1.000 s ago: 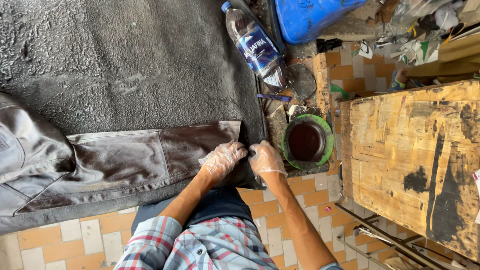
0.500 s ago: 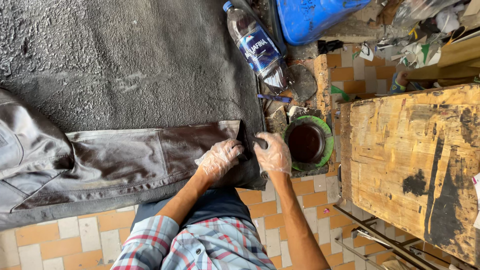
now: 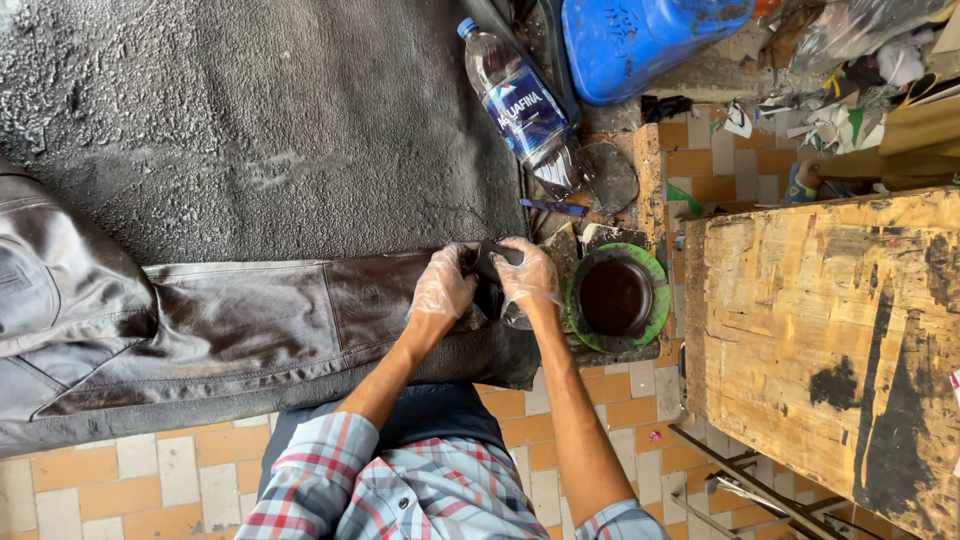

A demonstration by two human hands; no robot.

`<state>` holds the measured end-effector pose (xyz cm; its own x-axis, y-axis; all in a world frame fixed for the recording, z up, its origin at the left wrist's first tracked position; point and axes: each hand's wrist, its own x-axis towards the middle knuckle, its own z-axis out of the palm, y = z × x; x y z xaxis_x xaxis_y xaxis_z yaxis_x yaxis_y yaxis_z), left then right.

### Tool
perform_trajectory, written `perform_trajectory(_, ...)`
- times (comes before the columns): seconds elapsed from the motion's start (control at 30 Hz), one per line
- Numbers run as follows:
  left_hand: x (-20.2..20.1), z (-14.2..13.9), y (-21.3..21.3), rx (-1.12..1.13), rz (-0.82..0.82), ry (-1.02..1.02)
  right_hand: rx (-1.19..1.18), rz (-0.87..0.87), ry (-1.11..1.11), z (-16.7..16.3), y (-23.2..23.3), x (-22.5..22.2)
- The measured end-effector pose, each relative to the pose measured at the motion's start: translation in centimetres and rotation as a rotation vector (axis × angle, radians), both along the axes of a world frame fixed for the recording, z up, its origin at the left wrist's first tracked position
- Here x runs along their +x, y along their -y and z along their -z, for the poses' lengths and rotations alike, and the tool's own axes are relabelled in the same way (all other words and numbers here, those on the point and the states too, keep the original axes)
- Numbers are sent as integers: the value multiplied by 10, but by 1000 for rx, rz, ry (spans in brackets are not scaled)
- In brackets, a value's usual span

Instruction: The person, wearing plastic gloves, spreads dark dye over the front panel of a leather jacket laid on a padded work table, rubbing the liquid in by hand and repositioning the jacket. They then use a small applicator to touch up the dye along the panel and smooth the treated leather with their gloved hands.

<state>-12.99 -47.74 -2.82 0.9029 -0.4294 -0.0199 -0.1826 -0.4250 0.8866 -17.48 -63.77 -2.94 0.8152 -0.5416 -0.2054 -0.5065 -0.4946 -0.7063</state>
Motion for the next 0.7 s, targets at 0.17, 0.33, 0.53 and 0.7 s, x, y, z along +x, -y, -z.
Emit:
perform_trajectory(0.17, -1, 3, -6, 18, 31, 99, 171, -44, 61, 9, -5, 6)
perform_trajectory(0.33, -2, 8, -11, 0, 68, -68, 45, -216, -70, -6, -8, 7)
perform_trajectory(0.53, 6, 15, -25, -100, 105, -13, -30, -545, -259, -26, -27, -8)
perform_trajectory(0.7, 8, 11, -21, -155, 78, -339, -299, -616, 113, -20, -53, -47)
